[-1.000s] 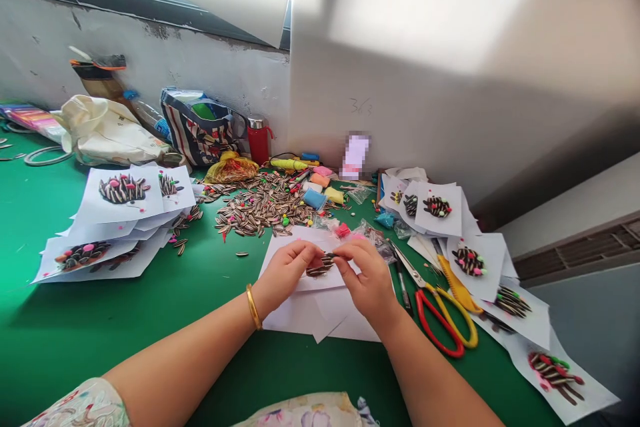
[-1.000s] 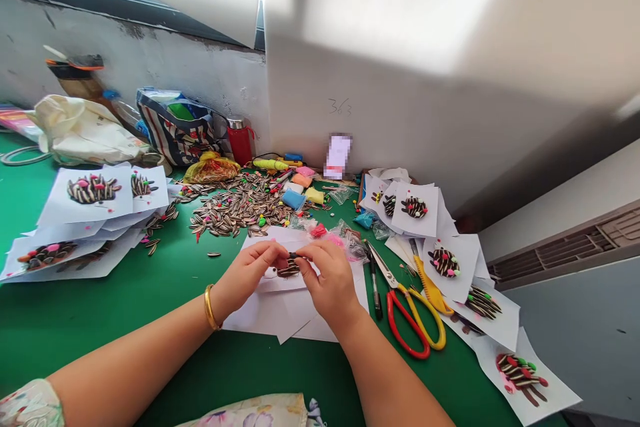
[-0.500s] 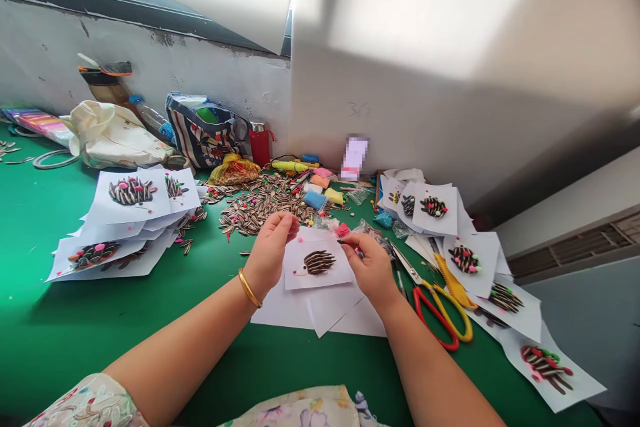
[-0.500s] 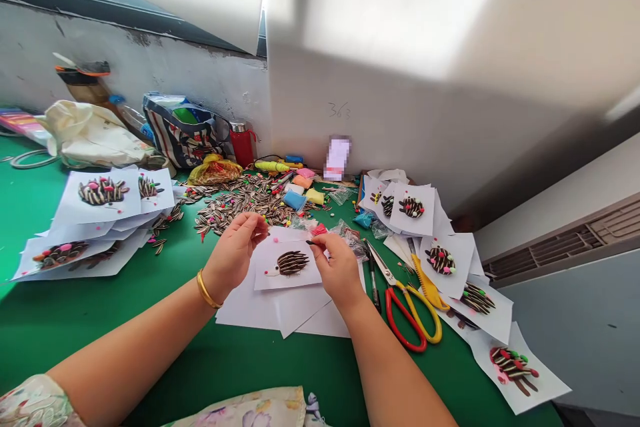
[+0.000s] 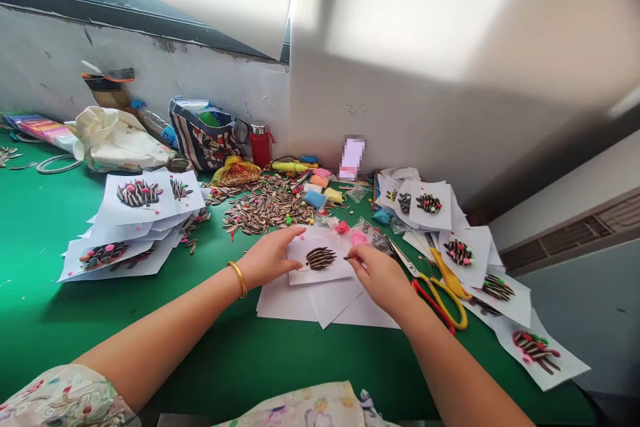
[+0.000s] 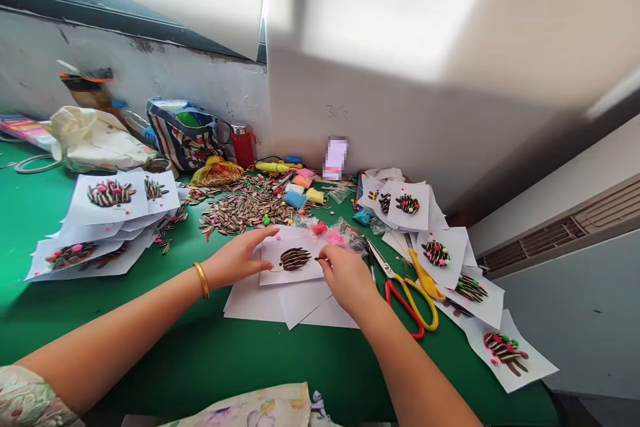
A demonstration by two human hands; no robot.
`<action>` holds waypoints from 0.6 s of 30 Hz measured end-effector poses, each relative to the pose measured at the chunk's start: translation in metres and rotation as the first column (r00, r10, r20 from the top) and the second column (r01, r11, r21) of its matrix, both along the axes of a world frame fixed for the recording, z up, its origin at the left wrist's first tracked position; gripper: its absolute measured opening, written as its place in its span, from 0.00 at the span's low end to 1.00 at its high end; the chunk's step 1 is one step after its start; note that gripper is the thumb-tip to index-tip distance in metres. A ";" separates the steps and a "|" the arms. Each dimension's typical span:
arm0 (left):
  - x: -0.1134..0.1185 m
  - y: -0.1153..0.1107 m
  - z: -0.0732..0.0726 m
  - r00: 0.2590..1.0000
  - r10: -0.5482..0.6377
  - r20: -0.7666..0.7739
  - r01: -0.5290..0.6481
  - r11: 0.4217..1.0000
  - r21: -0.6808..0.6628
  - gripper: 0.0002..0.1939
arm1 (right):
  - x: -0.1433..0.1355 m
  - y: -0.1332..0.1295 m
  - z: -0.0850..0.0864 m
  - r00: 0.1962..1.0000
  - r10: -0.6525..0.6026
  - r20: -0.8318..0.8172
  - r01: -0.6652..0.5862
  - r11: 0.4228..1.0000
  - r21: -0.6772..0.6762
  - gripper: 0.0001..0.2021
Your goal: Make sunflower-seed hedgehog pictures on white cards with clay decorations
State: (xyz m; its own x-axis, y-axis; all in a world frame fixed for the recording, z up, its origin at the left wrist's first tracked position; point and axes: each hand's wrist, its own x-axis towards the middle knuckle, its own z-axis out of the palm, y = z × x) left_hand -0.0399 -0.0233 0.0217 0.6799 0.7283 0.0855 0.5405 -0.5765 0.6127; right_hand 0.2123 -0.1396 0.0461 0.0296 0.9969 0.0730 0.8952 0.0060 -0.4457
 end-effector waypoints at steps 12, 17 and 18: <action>-0.016 -0.029 -0.010 0.957 0.076 -0.279 0.003 0.962 0.272 0.28 | -0.001 -0.021 -0.044 0.999 0.039 0.037 -0.041 0.998 0.052 0.08; -0.027 -0.043 -0.008 0.963 0.085 -0.256 0.009 0.938 0.345 0.24 | -0.002 -0.007 -0.047 0.998 0.059 0.029 -0.060 0.998 0.027 0.08; -0.028 -0.046 -0.007 0.965 0.084 -0.250 0.010 0.935 0.353 0.23 | -0.003 -0.002 -0.047 0.997 0.069 0.029 -0.070 0.997 0.025 0.09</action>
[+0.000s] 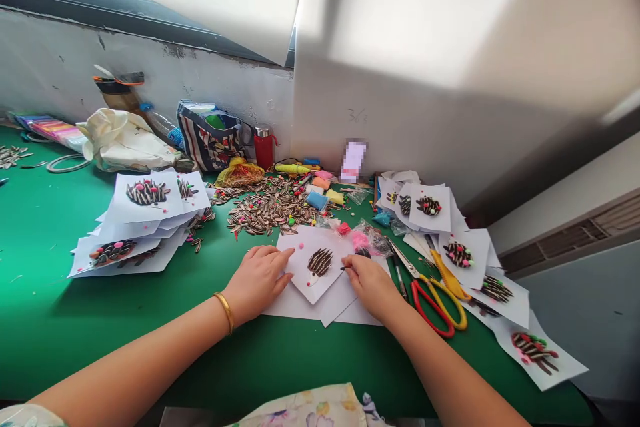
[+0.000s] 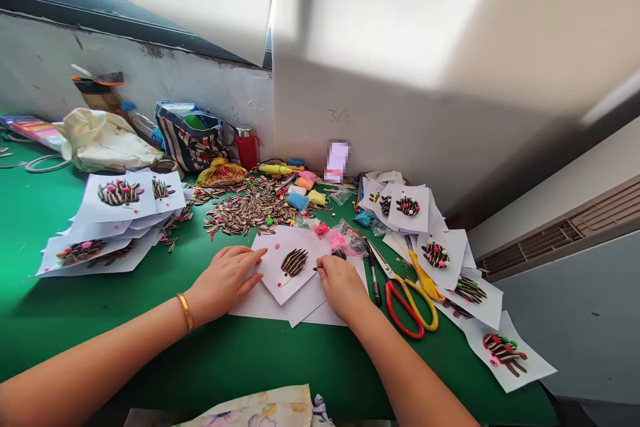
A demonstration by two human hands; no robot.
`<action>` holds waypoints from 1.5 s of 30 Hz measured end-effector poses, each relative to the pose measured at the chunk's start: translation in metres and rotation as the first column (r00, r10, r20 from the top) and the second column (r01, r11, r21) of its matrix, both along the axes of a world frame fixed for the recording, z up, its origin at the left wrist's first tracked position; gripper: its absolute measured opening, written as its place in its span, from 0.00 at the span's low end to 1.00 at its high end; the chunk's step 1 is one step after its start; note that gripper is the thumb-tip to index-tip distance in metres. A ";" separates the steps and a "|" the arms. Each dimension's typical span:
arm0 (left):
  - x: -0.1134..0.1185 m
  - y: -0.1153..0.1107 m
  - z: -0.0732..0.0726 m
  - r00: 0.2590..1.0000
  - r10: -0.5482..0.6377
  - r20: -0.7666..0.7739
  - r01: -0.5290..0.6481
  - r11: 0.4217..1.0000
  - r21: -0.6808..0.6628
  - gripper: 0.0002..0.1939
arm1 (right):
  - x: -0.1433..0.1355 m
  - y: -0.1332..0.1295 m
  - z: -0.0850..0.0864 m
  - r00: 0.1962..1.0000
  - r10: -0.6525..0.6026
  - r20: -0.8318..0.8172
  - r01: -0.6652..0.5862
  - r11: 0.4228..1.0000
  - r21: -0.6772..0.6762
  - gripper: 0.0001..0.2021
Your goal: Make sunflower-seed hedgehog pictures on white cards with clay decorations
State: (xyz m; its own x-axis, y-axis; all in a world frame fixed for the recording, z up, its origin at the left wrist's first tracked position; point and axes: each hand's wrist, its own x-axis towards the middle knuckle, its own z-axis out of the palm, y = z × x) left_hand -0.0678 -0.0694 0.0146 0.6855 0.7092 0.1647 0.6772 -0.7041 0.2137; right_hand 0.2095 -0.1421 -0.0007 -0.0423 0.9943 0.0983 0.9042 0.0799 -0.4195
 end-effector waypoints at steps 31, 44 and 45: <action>0.074 -0.005 0.021 0.850 0.159 0.502 0.216 0.765 -0.607 0.18 | -0.027 -0.005 0.023 0.925 0.209 -0.319 -0.074 0.919 0.387 0.08; 0.068 0.006 0.020 0.837 0.179 0.517 0.149 0.834 -0.531 0.15 | 0.004 -0.003 0.022 0.984 0.060 -0.166 -0.007 0.954 0.300 0.12; 0.067 0.010 0.019 0.830 0.194 0.522 0.125 0.849 -0.514 0.15 | 0.010 -0.002 0.021 0.991 0.038 -0.128 -0.006 0.970 0.242 0.11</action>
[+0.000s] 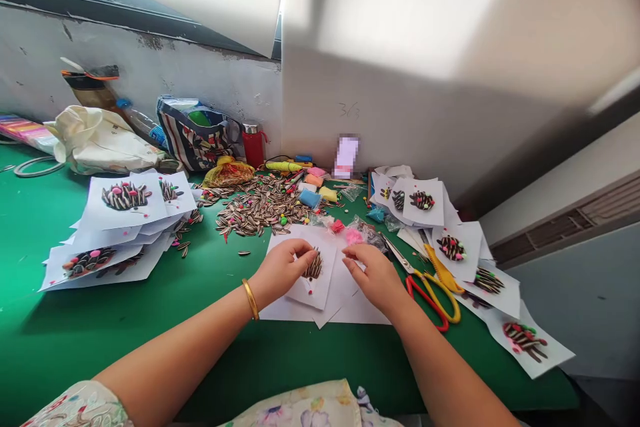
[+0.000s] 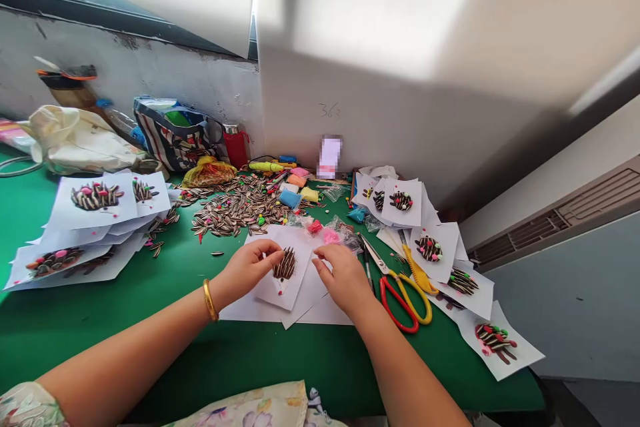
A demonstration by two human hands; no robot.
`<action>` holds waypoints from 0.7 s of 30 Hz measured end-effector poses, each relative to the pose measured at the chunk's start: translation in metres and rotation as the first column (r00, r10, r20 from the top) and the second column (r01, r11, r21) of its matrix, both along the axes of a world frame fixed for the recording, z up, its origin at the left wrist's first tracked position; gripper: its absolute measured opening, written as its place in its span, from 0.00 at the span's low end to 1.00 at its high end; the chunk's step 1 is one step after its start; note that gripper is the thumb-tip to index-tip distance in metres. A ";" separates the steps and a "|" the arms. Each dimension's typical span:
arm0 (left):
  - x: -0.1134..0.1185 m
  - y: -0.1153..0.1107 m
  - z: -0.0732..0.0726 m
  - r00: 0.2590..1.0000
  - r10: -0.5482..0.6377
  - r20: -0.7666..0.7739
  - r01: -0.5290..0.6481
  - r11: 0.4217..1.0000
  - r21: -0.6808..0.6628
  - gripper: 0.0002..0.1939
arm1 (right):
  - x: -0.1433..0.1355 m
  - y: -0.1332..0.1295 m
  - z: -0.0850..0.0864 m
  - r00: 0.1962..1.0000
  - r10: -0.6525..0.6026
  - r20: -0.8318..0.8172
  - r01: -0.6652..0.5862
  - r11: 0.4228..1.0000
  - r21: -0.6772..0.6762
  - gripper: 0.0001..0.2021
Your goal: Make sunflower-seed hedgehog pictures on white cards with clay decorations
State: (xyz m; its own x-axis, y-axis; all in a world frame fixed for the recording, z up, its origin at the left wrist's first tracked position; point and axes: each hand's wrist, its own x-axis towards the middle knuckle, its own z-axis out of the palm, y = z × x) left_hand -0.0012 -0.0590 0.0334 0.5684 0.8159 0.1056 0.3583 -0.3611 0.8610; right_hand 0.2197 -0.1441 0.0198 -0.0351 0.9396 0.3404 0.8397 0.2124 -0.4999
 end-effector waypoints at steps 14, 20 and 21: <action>-0.004 0.020 -0.023 0.986 0.153 0.072 -0.153 0.988 -0.011 0.12 | 0.034 0.050 -0.019 0.962 -0.032 0.272 0.072 0.988 -0.139 0.19; -0.003 0.021 -0.024 0.989 0.144 0.043 -0.146 0.988 0.046 0.09 | 0.027 0.054 -0.019 0.986 -0.028 0.164 0.040 0.997 -0.067 0.27; -0.003 0.020 -0.024 0.991 0.133 0.029 -0.135 0.989 0.063 0.09 | 0.030 0.052 -0.017 0.991 -0.054 0.120 0.058 0.998 -0.026 0.26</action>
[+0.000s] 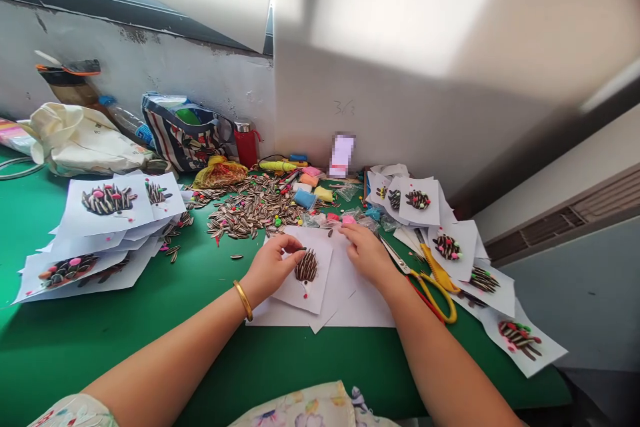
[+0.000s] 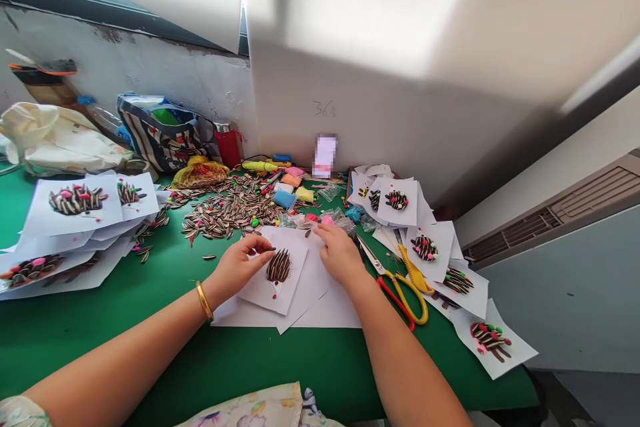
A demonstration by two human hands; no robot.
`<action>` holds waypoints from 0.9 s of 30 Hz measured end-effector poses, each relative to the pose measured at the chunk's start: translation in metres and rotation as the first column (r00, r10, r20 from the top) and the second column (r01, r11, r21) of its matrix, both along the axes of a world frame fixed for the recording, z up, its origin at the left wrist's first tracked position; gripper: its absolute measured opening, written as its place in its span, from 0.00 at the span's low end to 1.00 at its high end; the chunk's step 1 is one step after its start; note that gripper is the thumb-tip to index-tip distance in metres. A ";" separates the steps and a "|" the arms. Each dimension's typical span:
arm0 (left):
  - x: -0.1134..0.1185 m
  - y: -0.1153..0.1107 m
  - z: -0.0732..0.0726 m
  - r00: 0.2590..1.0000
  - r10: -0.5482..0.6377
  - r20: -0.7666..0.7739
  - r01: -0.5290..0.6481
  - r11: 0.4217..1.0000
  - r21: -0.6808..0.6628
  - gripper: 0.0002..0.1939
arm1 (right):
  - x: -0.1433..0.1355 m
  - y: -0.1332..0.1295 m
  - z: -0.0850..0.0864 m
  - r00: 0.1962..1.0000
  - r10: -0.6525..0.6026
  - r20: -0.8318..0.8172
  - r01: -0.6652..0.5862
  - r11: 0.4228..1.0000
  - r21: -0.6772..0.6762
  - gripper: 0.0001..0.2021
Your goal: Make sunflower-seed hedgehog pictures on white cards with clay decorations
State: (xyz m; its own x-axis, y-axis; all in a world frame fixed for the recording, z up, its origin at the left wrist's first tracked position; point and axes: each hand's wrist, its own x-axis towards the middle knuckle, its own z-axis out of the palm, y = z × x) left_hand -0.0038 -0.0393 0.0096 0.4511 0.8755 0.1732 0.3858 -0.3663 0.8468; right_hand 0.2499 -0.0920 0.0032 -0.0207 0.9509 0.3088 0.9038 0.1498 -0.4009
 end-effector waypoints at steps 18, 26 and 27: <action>0.059 -0.017 0.020 0.824 -0.100 -0.557 0.430 0.750 0.502 0.07 | -0.020 -0.094 0.007 0.994 -0.072 -0.081 0.074 0.997 0.023 0.14; 0.063 -0.012 0.018 0.786 -0.086 -0.612 0.441 0.772 0.458 0.05 | 0.015 -0.098 -0.002 0.952 -0.233 0.197 0.231 0.972 0.033 0.10; 0.060 -0.013 0.021 0.795 -0.086 -0.601 0.432 0.776 0.460 0.05 | 0.021 -0.093 -0.002 0.925 -0.266 0.271 0.268 0.963 0.030 0.10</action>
